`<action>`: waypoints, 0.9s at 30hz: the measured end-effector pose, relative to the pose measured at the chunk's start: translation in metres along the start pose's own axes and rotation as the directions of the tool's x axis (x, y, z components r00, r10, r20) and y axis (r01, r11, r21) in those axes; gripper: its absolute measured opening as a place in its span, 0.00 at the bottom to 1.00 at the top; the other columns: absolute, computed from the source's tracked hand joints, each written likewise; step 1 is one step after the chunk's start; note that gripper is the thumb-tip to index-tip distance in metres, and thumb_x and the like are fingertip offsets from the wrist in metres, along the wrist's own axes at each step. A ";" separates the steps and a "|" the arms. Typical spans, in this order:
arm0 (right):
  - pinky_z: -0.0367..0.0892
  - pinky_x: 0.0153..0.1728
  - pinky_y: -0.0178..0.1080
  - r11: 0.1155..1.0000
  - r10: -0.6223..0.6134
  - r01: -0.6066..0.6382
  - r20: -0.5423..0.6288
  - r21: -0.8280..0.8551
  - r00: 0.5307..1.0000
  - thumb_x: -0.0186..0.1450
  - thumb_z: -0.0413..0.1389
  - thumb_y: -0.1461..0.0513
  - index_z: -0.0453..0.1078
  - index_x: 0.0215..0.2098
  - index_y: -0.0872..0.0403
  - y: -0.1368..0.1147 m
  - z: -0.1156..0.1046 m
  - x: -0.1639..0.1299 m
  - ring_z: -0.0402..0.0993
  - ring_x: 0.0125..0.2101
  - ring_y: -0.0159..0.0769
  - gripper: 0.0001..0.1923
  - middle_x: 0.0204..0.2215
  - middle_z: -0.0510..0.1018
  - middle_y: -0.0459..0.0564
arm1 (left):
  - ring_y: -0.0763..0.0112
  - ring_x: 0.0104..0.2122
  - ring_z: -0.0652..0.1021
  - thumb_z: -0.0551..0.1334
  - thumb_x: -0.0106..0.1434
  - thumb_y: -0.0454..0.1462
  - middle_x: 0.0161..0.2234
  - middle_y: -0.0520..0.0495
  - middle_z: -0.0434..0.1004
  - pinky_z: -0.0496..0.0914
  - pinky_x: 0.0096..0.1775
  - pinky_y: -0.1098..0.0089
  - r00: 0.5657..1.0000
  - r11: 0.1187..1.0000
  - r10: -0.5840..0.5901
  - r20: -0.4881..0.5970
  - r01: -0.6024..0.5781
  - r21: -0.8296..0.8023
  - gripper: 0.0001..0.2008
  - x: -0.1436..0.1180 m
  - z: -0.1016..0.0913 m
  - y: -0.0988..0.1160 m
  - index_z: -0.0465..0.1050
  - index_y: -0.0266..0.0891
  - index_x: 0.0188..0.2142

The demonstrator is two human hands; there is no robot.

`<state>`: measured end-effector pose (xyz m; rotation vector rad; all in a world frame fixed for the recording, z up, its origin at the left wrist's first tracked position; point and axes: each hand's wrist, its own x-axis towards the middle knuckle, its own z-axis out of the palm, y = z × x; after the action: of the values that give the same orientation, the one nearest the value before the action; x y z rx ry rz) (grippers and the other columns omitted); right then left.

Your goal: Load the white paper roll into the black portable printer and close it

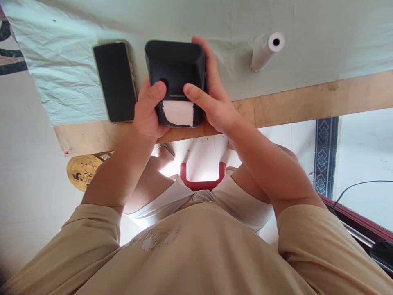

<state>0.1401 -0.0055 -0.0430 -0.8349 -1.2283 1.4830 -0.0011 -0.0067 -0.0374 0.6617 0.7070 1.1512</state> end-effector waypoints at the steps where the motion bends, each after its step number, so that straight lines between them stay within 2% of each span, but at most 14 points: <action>1: 0.59 0.66 0.39 1.000 -0.011 0.011 -0.001 -0.002 1.000 0.60 0.55 0.54 0.47 0.58 0.44 0.000 0.000 0.000 0.59 0.61 0.29 0.32 0.60 0.60 0.39 | 0.73 0.28 0.77 0.63 0.58 0.41 0.28 0.53 0.70 0.65 0.28 0.75 1.000 1.000 -0.007 -0.006 0.007 0.004 0.11 0.000 0.000 0.000 0.69 0.42 0.40; 3: 0.56 0.67 0.39 1.000 -0.011 0.011 -0.010 -0.006 1.000 0.60 0.55 0.54 0.46 0.59 0.46 0.001 0.000 0.001 0.57 0.62 0.29 0.32 0.61 0.59 0.41 | 0.69 0.31 0.78 0.64 0.57 0.42 0.29 0.51 0.73 0.67 0.28 0.73 1.000 1.000 -0.027 -0.005 0.027 0.011 0.11 0.000 0.000 0.001 0.69 0.43 0.39; 7: 0.58 0.66 0.35 1.000 0.010 -0.009 -0.029 0.011 1.000 0.58 0.56 0.52 0.48 0.57 0.42 0.000 0.003 0.001 0.58 0.62 0.28 0.32 0.60 0.60 0.39 | 0.66 0.37 0.79 0.63 0.58 0.42 0.32 0.51 0.76 0.68 0.29 0.73 0.999 0.998 -0.048 0.005 0.048 0.027 0.09 -0.001 0.001 0.003 0.69 0.45 0.38; 11: 0.67 0.59 0.37 0.993 0.048 -0.046 -0.017 0.110 0.999 0.57 0.57 0.55 0.48 0.54 0.42 -0.002 0.005 0.004 0.65 0.56 0.30 0.31 0.56 0.64 0.39 | 0.64 0.46 0.78 0.58 0.62 0.43 0.34 0.51 0.78 0.73 0.44 0.68 0.998 0.997 -0.064 0.001 0.064 -0.052 0.08 -0.001 0.006 0.006 0.71 0.43 0.38; 14: 0.70 0.55 0.35 0.991 0.070 -0.070 0.006 0.117 0.998 0.56 0.60 0.56 0.50 0.53 0.41 -0.007 0.001 0.009 0.67 0.52 0.28 0.31 0.52 0.67 0.37 | 0.61 0.52 0.75 0.52 0.65 0.48 0.40 0.46 0.78 0.71 0.52 0.65 0.994 0.986 -0.099 0.056 0.105 -0.133 0.18 0.001 0.007 0.010 0.72 0.38 0.39; 17: 0.61 0.64 0.32 0.993 -0.067 0.068 0.011 -0.100 0.998 0.56 0.60 0.55 0.57 0.53 0.41 -0.016 -0.005 0.014 0.62 0.56 0.25 0.28 0.53 0.66 0.34 | 0.60 0.55 0.73 0.49 0.65 0.49 0.41 0.46 0.79 0.71 0.53 0.65 0.995 0.988 -0.102 0.013 0.103 -0.113 0.20 0.004 0.004 0.009 0.74 0.39 0.38; 19: 0.54 0.68 0.33 0.936 -0.165 0.163 0.020 -0.312 0.986 0.61 0.55 0.58 0.59 0.54 0.44 -0.023 -0.008 0.017 0.57 0.61 0.25 0.23 0.56 0.63 0.35 | 0.62 0.55 0.72 0.49 0.66 0.48 0.39 0.49 0.80 0.72 0.52 0.65 0.996 0.993 -0.082 -0.039 0.079 -0.084 0.20 0.005 0.001 0.005 0.76 0.42 0.36; 21: 0.52 0.69 0.33 0.855 -0.233 0.251 0.096 -0.453 0.968 0.62 0.53 0.58 0.60 0.55 0.46 -0.029 -0.010 0.019 0.54 0.62 0.27 0.22 0.57 0.62 0.38 | 0.63 0.55 0.73 0.49 0.66 0.48 0.40 0.50 0.79 0.73 0.52 0.64 0.996 0.994 -0.075 -0.049 0.071 -0.087 0.20 0.006 -0.003 0.000 0.76 0.41 0.37; 24: 0.52 0.69 0.35 0.767 -0.298 0.389 0.253 -0.510 0.920 0.59 0.54 0.53 0.59 0.55 0.48 -0.033 -0.009 0.019 0.52 0.64 0.33 0.26 0.57 0.61 0.42 | 0.63 0.53 0.75 0.50 0.67 0.48 0.41 0.48 0.78 0.73 0.52 0.63 0.994 0.988 -0.105 -0.023 0.102 -0.113 0.20 0.006 -0.006 -0.003 0.75 0.38 0.39; 25: 0.51 0.70 0.37 0.769 -0.249 0.321 0.204 -0.553 0.947 0.62 0.51 0.55 0.59 0.55 0.51 -0.034 -0.008 0.018 0.50 0.65 0.33 0.24 0.58 0.61 0.44 | 0.64 0.52 0.75 0.50 0.67 0.49 0.40 0.49 0.78 0.73 0.51 0.63 0.993 0.988 -0.111 -0.027 0.108 -0.115 0.20 0.006 -0.007 -0.003 0.75 0.39 0.39; 27: 0.53 0.69 0.38 0.744 -0.220 0.298 0.202 -0.598 0.954 0.63 0.49 0.57 0.60 0.55 0.53 -0.037 -0.005 0.015 0.51 0.64 0.34 0.23 0.57 0.61 0.48 | 0.64 0.50 0.76 0.50 0.66 0.50 0.38 0.49 0.78 0.74 0.50 0.65 0.992 0.986 -0.121 -0.033 0.117 -0.120 0.21 0.006 -0.009 -0.003 0.75 0.40 0.39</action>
<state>0.1506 0.0097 -0.0068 -0.9556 -1.8982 0.8958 -0.0046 -0.0007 -0.0463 0.4918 0.6978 1.0893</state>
